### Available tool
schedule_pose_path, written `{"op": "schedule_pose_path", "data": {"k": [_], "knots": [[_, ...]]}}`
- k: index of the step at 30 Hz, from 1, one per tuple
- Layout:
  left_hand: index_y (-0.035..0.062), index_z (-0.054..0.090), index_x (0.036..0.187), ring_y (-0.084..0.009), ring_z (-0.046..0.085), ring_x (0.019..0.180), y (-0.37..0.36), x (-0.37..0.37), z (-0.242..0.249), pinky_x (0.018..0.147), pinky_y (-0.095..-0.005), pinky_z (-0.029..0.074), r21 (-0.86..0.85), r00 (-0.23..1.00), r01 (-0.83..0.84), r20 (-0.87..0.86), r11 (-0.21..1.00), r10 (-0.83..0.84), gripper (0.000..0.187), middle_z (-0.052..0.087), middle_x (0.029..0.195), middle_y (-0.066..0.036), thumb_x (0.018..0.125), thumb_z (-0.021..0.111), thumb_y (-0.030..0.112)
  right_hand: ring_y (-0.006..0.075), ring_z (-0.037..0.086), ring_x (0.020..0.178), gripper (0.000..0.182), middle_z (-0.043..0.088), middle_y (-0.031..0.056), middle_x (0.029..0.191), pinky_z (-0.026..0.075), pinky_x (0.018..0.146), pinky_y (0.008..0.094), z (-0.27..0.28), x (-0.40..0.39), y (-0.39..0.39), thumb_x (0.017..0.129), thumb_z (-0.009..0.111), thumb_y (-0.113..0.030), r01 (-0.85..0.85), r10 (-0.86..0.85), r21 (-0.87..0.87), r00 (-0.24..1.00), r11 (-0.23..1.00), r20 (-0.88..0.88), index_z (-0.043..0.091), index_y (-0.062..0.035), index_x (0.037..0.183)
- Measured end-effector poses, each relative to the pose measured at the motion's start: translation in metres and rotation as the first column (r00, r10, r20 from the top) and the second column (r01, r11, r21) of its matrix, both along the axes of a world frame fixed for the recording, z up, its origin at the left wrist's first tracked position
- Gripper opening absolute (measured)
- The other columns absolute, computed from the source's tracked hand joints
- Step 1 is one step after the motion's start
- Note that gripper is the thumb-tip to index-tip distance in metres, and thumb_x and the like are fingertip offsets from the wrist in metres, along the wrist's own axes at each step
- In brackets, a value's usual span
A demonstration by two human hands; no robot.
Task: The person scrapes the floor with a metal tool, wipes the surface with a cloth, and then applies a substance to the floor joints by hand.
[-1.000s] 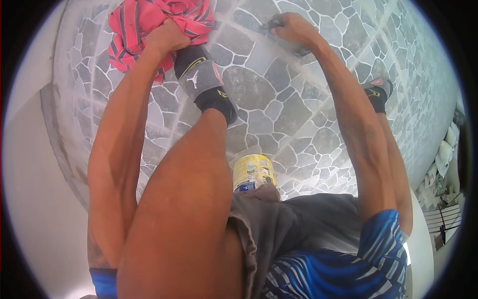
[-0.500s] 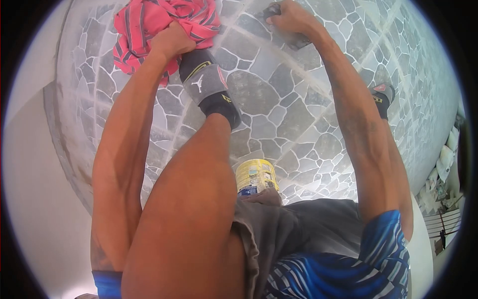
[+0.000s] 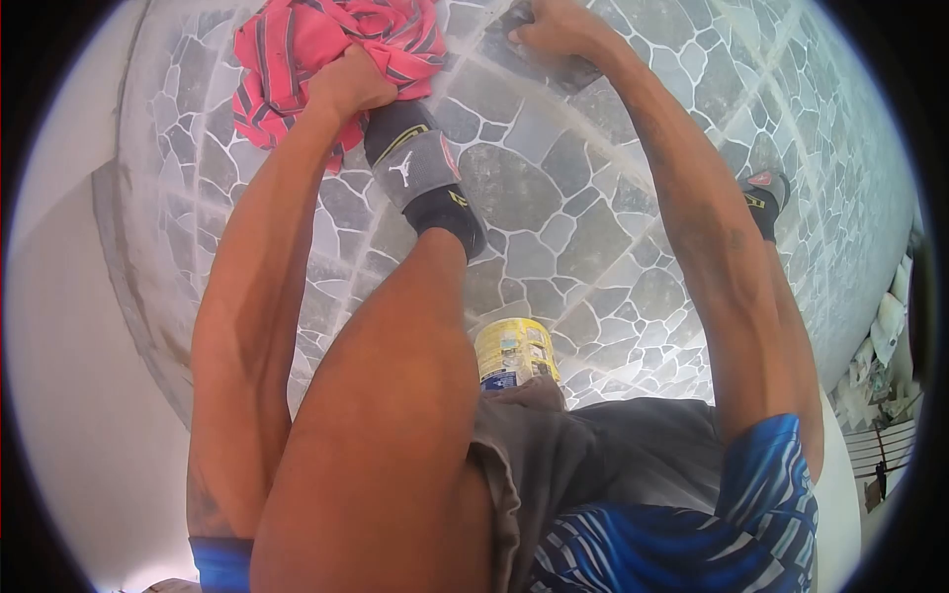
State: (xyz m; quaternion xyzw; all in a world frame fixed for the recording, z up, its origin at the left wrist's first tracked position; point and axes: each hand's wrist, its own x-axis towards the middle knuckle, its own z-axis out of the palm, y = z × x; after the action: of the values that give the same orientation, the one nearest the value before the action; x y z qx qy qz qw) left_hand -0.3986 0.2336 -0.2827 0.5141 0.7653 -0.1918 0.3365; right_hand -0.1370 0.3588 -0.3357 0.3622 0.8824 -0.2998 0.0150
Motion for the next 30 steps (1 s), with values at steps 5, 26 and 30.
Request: {"op": "schedule_pose_path", "data": {"k": [5, 26, 30], "knots": [[-0.0118, 0.039, 0.139, -0.0417, 0.062, 0.121, 0.006, -0.003, -0.013, 0.104, -0.0458, 0.048, 0.061, 0.998, 0.028, -0.052, 0.998, -0.025, 0.081, 0.063, 0.128, -0.03, 0.073, 0.061, 0.03, 0.0384, 0.071, 0.086, 0.029, 0.073, 0.0241, 0.09, 0.055, 0.077, 0.0467, -0.011, -0.009, -0.003, 0.073, 0.066, -0.023, 0.077, -0.077, -0.049, 0.997, 0.996, -0.004, 0.076, -0.0042, 0.093], [-0.0167, 0.038, 0.133, -0.0424, 0.066, 0.114, -0.001, 0.007, 0.003, 0.1, -0.0445, 0.05, 0.01, 0.999, 0.025, 0.046, 1.0, -0.026, 0.074, 0.067, 0.118, -0.032, 0.077, 0.056, 0.029, 0.0248, 0.069, 0.094, 0.046, 0.074, 0.0169, 0.104, 0.052, 0.085, 0.0357, 0.072, 0.256, -0.089, 0.084, 0.075, -0.031, 0.72, -0.589, -0.37, 0.694, 0.587, 0.415, 0.073, 0.0013, 0.116], [-0.0186, 0.039, 0.129, -0.0452, 0.065, 0.116, 0.001, -0.01, -0.026, 0.101, -0.0467, 0.05, 0.078, 0.996, 0.088, -0.037, 0.993, -0.085, 0.072, 0.064, 0.119, -0.036, 0.079, 0.054, 0.03, 0.0237, 0.069, 0.096, 0.044, 0.074, 0.0143, 0.104, 0.051, 0.086, 0.036, 0.046, 0.289, -0.133, 0.084, 0.075, -0.03, 0.724, -0.678, -0.452, 0.672, 0.52, 0.297, 0.073, 0.0006, 0.116]]}}
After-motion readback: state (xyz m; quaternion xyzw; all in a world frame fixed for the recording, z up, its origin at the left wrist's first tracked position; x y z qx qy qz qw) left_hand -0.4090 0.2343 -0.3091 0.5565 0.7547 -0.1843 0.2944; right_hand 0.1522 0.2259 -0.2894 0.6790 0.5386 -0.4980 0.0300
